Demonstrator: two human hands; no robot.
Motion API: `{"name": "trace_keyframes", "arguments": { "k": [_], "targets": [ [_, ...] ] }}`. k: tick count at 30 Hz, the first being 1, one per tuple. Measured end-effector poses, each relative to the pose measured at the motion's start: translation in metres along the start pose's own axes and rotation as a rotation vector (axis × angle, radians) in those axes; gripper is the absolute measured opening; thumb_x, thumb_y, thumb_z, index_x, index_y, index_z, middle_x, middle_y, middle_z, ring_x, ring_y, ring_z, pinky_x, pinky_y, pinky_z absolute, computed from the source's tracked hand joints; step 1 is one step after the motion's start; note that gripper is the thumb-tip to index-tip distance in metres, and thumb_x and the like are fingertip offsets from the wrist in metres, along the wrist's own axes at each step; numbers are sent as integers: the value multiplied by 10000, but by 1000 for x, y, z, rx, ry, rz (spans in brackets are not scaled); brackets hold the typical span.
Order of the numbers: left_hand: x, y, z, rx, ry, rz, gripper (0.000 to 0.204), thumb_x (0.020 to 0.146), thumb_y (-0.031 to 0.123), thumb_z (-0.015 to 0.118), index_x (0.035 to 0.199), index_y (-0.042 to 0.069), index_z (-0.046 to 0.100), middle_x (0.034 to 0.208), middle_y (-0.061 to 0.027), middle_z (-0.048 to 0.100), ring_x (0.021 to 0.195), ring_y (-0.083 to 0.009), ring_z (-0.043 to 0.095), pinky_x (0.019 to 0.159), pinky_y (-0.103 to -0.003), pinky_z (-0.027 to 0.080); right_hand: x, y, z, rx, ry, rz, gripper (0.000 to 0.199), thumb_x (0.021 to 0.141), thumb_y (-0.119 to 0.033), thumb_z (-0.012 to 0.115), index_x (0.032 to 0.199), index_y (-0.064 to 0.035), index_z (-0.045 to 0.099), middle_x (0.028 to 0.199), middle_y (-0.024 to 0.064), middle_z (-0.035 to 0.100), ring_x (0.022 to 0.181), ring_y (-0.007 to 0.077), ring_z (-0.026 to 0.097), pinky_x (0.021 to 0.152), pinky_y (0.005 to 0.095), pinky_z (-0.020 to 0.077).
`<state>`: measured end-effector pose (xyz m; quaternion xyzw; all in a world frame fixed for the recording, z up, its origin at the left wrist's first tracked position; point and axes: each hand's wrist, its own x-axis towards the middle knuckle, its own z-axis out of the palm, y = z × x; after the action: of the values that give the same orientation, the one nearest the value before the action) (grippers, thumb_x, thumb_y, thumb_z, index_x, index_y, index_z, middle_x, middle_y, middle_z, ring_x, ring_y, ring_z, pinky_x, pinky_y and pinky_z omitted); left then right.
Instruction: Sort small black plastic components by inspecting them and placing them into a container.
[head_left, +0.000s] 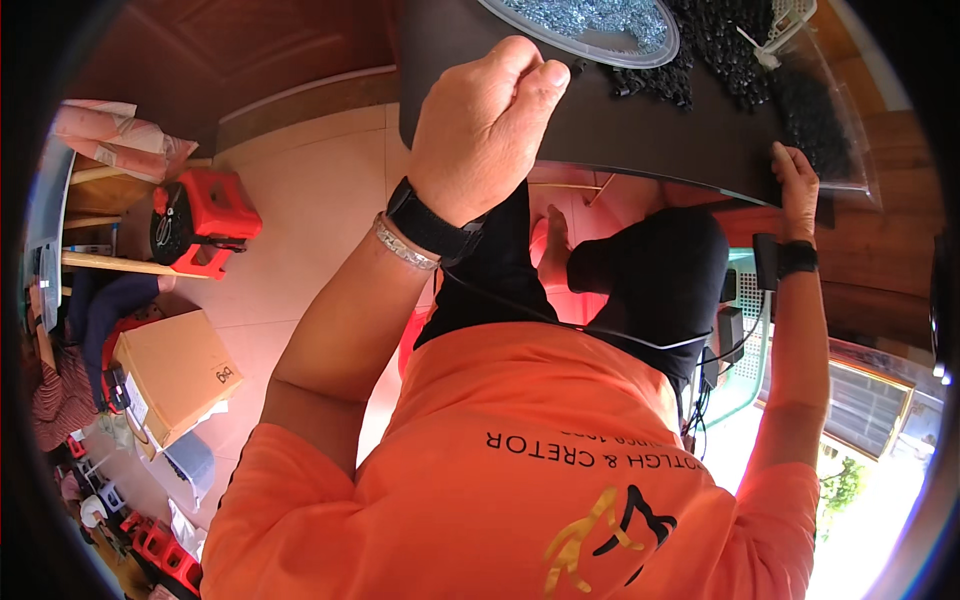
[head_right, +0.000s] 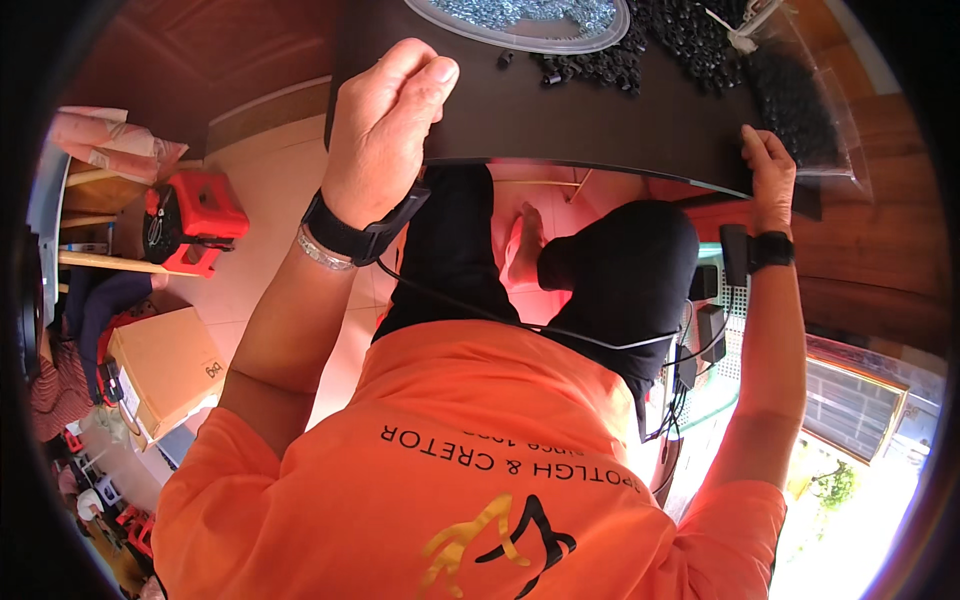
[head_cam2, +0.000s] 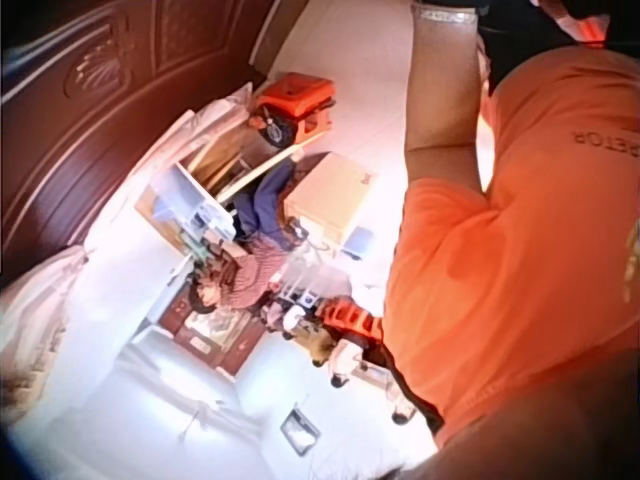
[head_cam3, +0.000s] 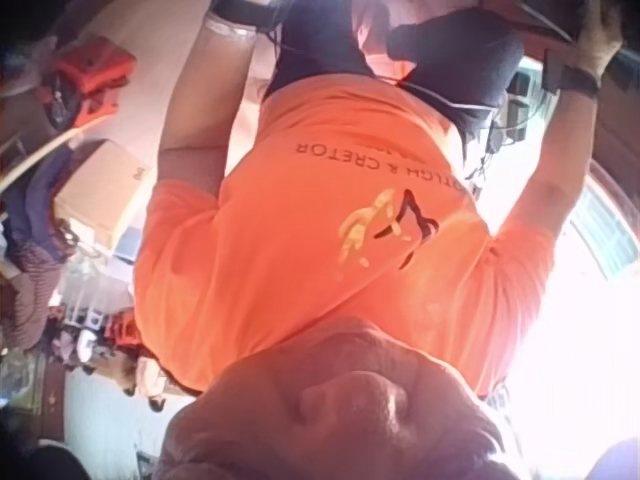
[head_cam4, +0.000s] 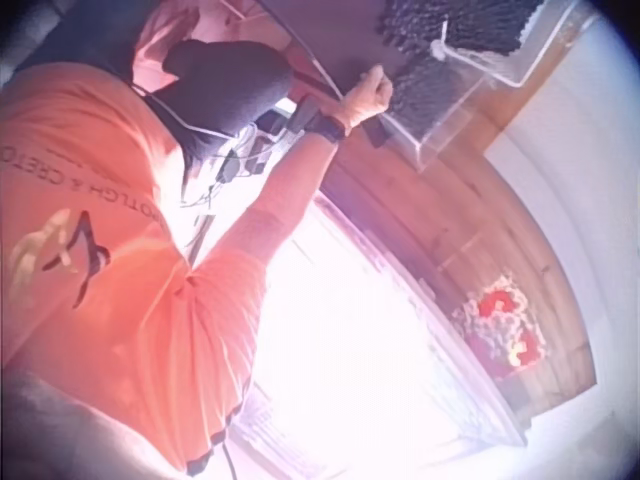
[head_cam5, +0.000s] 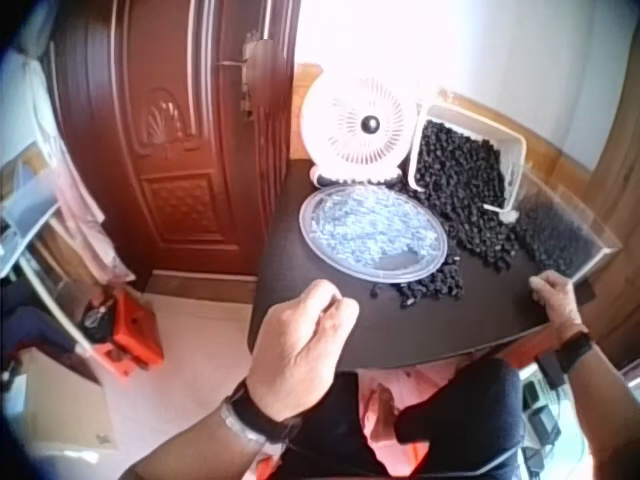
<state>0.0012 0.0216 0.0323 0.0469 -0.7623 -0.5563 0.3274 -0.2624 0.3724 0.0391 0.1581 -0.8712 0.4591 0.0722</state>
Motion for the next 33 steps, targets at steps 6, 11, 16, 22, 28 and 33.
{"name": "trace_keyframes", "arguments": {
  "k": [6, 11, 16, 22, 28, 33],
  "targets": [
    [-3, -7, -8, -79, 14, 46, 307, 947, 275, 560, 826, -7, 559, 596, 7, 469, 550, -72, 409, 521, -254, 356, -99, -131, 17, -171, -972, -127, 89, 798, -142, 678, 789, -54, 671, 727, -11, 624, 670, 76, 580, 590, 246, 451],
    [-4, -5, -18, -27, 54, 60, 335, 935, 299, 547, 821, -16, 538, 558, -140, 449, 505, -242, 466, 518, -364, 384, -134, -104, 156, -733, -1249, -679, 206, 792, -258, 608, 801, -62, 670, 844, 154, 674, 832, 346, 646, 757, 458, 496],
    [1, -1, -5, 9, 134, 166, 247, 885, 254, 571, 835, 13, 550, 683, -229, 559, 681, -443, 564, 595, -508, 431, -107, 22, 285, -251, -139, -1318, 285, 861, -199, 569, 1099, -67, 653, 980, 166, 685, 903, 335, 658, 763, 463, 515],
    [-12, 7, -18, 32, 63, 33, 238, 891, 217, 547, 811, -7, 544, 715, -203, 610, 700, -415, 612, 662, -518, 471, -125, 28, 252, 4, -290, -1438, 279, 859, -194, 568, 1091, -65, 655, 972, 167, 686, 900, 334, 659, 761, 461, 515],
    [-13, 8, -15, 8, 14, 43, 240, 883, 208, 553, 799, -17, 554, 722, -202, 610, 699, -406, 617, 670, -503, 480, -205, -12, 252, 36, -380, -1410, 273, 858, -187, 566, 1082, -62, 657, 963, 168, 686, 897, 333, 660, 758, 459, 516],
    [-9, 0, -12, 6, 105, 73, 278, 860, 250, 579, 739, 0, 567, 678, -213, 604, 674, -413, 615, 639, -502, 485, -220, -50, 287, -118, -447, -1281, 267, 856, -182, 565, 1074, -60, 659, 955, 169, 686, 895, 332, 662, 756, 457, 516]
  ]
}}
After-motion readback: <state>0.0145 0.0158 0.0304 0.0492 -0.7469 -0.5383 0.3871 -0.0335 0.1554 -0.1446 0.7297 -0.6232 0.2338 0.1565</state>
